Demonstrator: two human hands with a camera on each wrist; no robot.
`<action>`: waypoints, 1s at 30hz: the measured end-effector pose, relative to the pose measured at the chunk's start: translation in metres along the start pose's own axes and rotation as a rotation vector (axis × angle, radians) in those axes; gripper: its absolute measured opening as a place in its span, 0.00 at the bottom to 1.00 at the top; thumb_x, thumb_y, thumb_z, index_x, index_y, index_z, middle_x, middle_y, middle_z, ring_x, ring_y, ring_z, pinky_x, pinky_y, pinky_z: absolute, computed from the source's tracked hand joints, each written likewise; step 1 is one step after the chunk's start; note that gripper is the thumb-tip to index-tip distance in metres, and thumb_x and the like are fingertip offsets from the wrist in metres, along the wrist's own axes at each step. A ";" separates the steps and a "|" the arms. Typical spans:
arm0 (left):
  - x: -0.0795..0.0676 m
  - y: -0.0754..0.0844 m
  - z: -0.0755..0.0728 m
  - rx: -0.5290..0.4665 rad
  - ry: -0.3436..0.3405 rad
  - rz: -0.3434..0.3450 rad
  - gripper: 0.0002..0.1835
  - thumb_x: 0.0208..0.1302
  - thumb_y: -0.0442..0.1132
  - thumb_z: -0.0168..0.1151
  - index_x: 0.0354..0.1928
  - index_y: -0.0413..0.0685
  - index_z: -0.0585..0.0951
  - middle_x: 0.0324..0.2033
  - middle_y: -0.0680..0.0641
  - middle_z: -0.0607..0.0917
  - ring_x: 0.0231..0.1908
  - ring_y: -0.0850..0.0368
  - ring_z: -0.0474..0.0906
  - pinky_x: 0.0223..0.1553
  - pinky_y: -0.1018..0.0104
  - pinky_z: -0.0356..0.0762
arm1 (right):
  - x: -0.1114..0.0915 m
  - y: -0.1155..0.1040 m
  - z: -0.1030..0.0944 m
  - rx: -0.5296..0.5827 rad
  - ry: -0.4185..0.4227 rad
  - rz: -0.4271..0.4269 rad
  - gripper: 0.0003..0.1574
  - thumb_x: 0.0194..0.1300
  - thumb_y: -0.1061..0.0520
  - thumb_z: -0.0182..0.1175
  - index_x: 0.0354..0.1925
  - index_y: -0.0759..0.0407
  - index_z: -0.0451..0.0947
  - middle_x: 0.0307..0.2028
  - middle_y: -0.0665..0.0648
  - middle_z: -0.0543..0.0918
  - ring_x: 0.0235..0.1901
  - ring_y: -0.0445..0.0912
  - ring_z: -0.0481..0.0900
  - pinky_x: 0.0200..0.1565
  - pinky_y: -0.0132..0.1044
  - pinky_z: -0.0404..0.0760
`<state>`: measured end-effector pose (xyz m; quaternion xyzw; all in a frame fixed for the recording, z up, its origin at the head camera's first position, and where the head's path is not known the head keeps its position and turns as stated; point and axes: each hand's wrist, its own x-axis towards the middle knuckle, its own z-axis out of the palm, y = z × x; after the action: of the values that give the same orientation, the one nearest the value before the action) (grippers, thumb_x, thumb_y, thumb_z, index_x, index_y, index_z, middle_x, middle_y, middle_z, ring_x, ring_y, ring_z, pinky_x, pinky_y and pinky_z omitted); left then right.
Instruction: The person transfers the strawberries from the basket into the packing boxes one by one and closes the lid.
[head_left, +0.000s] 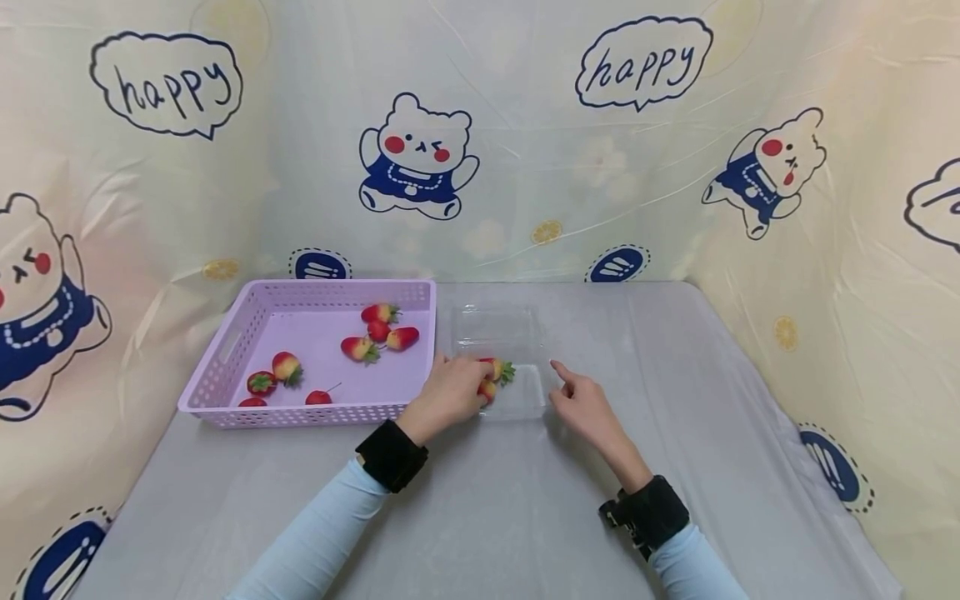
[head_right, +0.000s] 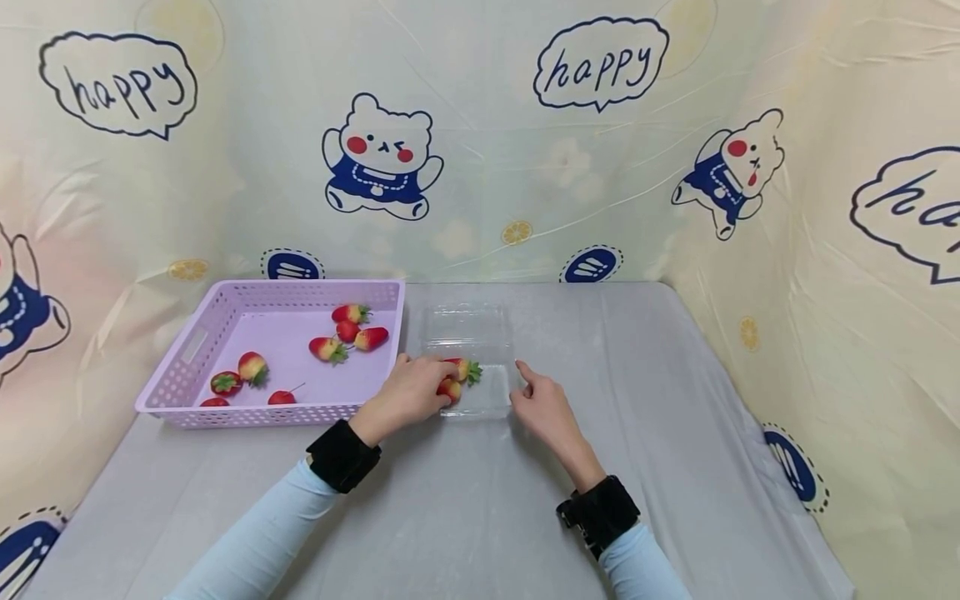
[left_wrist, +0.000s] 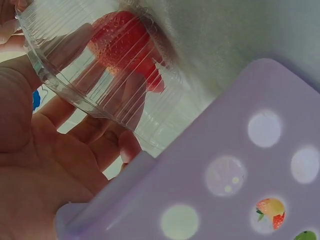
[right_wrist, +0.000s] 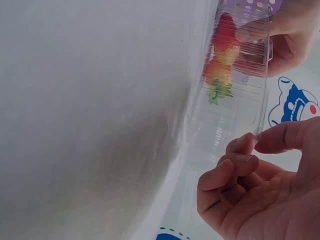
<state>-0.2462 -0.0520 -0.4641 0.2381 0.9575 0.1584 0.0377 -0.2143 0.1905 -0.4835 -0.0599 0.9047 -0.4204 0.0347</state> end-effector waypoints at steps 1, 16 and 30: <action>0.000 0.000 0.000 -0.007 0.001 0.001 0.13 0.62 0.41 0.78 0.46 0.50 0.87 0.38 0.51 0.85 0.42 0.50 0.79 0.51 0.46 0.67 | 0.000 0.000 0.000 -0.001 0.000 0.001 0.38 0.70 0.63 0.53 0.77 0.64 0.67 0.16 0.48 0.63 0.17 0.42 0.54 0.23 0.35 0.59; -0.004 0.000 -0.003 -0.070 0.052 0.003 0.02 0.72 0.40 0.69 0.42 0.51 0.86 0.38 0.52 0.82 0.40 0.53 0.77 0.49 0.50 0.68 | 0.000 -0.004 0.001 -0.018 0.016 0.014 0.38 0.69 0.62 0.54 0.76 0.64 0.68 0.17 0.48 0.65 0.18 0.42 0.57 0.24 0.35 0.60; -0.006 0.003 -0.009 -0.103 0.056 0.036 0.08 0.74 0.39 0.66 0.50 0.49 0.88 0.47 0.49 0.85 0.48 0.52 0.78 0.56 0.45 0.71 | -0.001 -0.002 0.001 -0.001 0.006 -0.001 0.38 0.69 0.62 0.54 0.76 0.65 0.67 0.17 0.48 0.64 0.18 0.42 0.56 0.24 0.34 0.60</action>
<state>-0.2409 -0.0555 -0.4544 0.2483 0.9443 0.2148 0.0205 -0.2132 0.1889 -0.4826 -0.0590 0.9050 -0.4201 0.0320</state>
